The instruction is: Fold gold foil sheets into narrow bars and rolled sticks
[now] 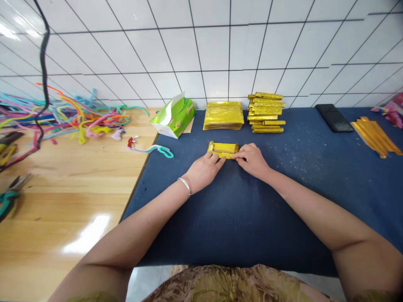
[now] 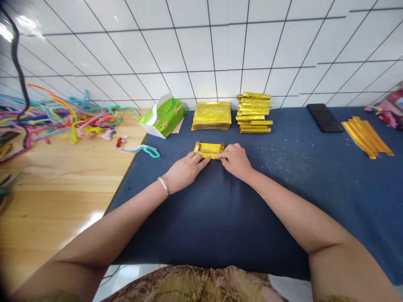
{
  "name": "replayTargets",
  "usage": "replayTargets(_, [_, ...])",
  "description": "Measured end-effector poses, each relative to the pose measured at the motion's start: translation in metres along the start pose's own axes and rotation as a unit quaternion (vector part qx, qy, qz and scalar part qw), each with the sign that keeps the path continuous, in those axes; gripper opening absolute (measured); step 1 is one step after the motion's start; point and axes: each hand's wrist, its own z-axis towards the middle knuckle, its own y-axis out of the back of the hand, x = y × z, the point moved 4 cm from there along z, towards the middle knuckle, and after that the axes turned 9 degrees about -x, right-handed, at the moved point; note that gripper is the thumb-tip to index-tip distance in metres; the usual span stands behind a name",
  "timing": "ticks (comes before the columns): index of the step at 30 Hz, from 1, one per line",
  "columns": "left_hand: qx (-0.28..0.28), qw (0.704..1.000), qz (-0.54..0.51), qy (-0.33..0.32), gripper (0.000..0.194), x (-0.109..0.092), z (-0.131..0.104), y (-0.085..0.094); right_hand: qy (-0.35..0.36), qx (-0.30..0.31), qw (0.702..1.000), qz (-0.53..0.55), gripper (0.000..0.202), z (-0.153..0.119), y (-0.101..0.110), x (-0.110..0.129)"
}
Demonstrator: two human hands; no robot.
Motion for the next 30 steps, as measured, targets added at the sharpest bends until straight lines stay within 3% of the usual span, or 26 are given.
replayTargets(7, [0.006, 1.0, 0.008, 0.021, 0.041, -0.002, 0.004, 0.002, 0.015, 0.001, 1.0, -0.013, 0.026, -0.002, 0.001, 0.002])
replayTargets(16, [-0.002, 1.0, 0.01, 0.013, 0.04, -0.001, 0.003, 0.0, 0.092, 0.029, 0.988, -0.122, 0.031, -0.008, 0.006, 0.031])
replayTargets(30, [-0.078, 0.993, -0.087, 0.023, 0.031, 0.028, -0.008, -0.015, 0.106, -0.014, 0.992, -0.075, 0.028, -0.007, 0.007, 0.02])
